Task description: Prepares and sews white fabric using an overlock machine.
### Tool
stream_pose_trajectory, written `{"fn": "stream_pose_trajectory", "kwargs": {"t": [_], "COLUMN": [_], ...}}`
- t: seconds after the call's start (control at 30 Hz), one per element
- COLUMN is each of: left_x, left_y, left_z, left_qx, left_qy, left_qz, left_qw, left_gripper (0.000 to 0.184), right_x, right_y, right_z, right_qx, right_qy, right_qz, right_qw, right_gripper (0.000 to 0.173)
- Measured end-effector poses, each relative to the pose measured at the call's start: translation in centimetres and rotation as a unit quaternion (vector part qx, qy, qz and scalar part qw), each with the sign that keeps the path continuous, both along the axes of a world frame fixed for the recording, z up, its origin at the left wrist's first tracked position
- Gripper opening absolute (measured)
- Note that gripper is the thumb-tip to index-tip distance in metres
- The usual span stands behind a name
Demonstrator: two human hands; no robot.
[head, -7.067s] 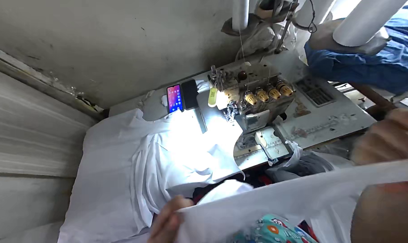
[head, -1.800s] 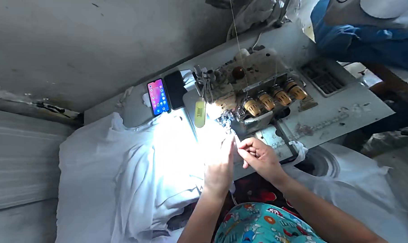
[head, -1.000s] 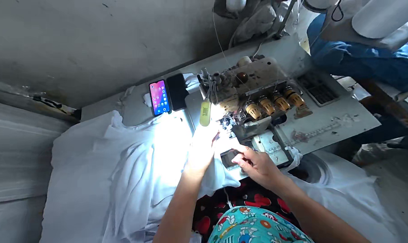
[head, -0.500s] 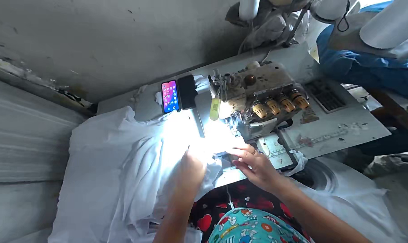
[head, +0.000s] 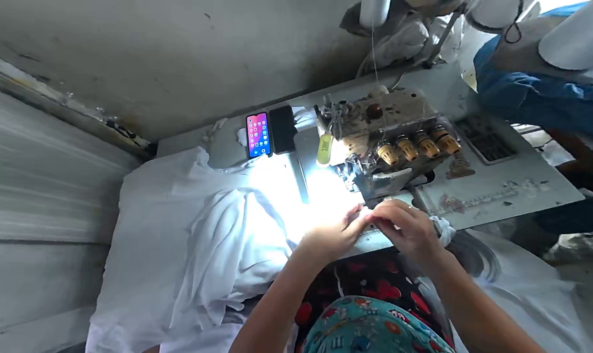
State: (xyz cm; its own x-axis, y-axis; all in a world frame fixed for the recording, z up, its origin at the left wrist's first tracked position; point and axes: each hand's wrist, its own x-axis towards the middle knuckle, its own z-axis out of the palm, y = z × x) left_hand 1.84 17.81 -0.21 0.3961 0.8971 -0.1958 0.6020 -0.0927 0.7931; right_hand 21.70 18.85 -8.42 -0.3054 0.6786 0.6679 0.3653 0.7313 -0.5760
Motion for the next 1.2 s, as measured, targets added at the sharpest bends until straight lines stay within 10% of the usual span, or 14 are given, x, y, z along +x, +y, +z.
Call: {"fn": "stream_pose_trajectory", "kwargs": {"t": [0.23,0.43,0.67,0.87,1.03,1.2], "left_x": [-2.3,-3.4,-2.1,-0.8,-5.8,-18.8], "left_y": [-1.2,-2.4,-2.6,-1.5,-0.3,-1.1], "left_z": [-1.2,-0.9,-0.3,4.6,9.1,4.6], "left_qx": [0.17,0.187,0.265,0.411,0.5,0.392], "left_qy": [-0.132,-0.136,-0.204,-0.066,0.047,0.199], "left_qz": [0.081,0.09,0.124,0.075,0.17,0.374], "left_qw": [0.973,0.969,0.934,0.906,0.848,0.817], "left_gripper": [0.019,0.025,0.013,0.015,0.022,0.031], "right_x": [-2.5,-4.5,-3.7,-7.4,-11.2,-10.0], "right_y": [-1.6,-1.8,-2.4,-4.5,-6.1,-6.4], "right_z": [0.9,2.5,2.3,1.5,-0.5,-4.5], "right_qx": [-0.315,-0.325,-0.236,-0.145,-0.36,-0.481], "right_qy": [0.238,0.3,0.273,0.23,0.111,0.064], "right_qz": [0.18,0.173,0.156,0.167,0.402,0.445], "right_qw": [0.901,0.88,0.919,0.948,0.835,0.753], "right_gripper": [0.07,0.003,0.006,0.029,0.021,0.014]}}
